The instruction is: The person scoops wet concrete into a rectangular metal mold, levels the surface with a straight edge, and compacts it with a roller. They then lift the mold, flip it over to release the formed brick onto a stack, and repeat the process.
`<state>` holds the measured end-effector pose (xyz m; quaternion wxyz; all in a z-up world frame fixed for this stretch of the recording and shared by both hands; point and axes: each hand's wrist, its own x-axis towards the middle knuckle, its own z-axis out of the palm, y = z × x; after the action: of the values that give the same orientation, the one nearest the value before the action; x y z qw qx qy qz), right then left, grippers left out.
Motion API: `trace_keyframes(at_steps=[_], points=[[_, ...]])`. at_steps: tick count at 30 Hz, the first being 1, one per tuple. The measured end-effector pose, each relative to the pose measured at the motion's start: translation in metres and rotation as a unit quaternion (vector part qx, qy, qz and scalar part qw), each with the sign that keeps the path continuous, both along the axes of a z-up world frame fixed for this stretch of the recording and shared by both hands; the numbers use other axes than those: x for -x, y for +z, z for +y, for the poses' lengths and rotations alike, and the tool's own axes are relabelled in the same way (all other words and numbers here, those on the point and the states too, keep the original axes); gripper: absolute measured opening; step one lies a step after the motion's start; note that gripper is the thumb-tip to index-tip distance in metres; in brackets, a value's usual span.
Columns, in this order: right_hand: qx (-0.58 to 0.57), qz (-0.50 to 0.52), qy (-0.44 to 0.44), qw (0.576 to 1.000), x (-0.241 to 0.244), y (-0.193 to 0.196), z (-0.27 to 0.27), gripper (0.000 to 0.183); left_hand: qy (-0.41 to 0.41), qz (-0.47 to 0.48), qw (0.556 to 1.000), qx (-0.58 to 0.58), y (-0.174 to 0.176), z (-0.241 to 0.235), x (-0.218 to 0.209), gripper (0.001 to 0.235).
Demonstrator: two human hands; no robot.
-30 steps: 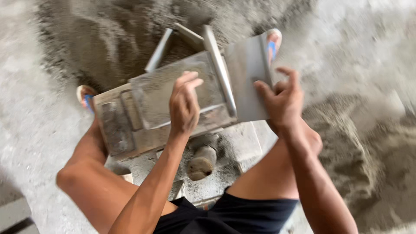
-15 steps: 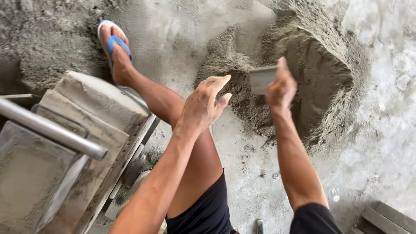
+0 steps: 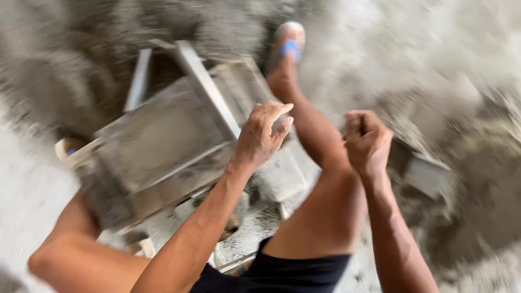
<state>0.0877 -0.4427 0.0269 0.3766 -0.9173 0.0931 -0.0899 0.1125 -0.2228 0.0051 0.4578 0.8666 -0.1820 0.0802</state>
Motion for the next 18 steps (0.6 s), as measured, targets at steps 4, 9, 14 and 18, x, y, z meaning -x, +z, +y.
trace_keyframes(at_steps=[4, 9, 14, 18], points=[[-0.039, -0.032, 0.192, 0.98, -0.013, 0.006, 0.141, 0.014, 0.133, -0.017, 0.991, -0.008, 0.001, 0.121, 0.025, 0.026], [-0.1, -0.05, 0.409, 0.906, 0.021, 0.012, 0.27, 0.035, 0.484, -0.046, 0.855, -0.181, -0.016, 0.254, 0.106, 0.023], [-0.094, 0.003, 0.444, 0.891, 0.043, 0.023, 0.315, 0.027, 0.636, 0.193, 0.676, -0.319, -0.082, 0.298, 0.153, 0.057], [-0.083, 0.034, 0.435, 0.896, 0.042, 0.018, 0.307, 0.028, 0.597, 0.226, 0.695, -0.331, -0.098, 0.305, 0.153, 0.061]])
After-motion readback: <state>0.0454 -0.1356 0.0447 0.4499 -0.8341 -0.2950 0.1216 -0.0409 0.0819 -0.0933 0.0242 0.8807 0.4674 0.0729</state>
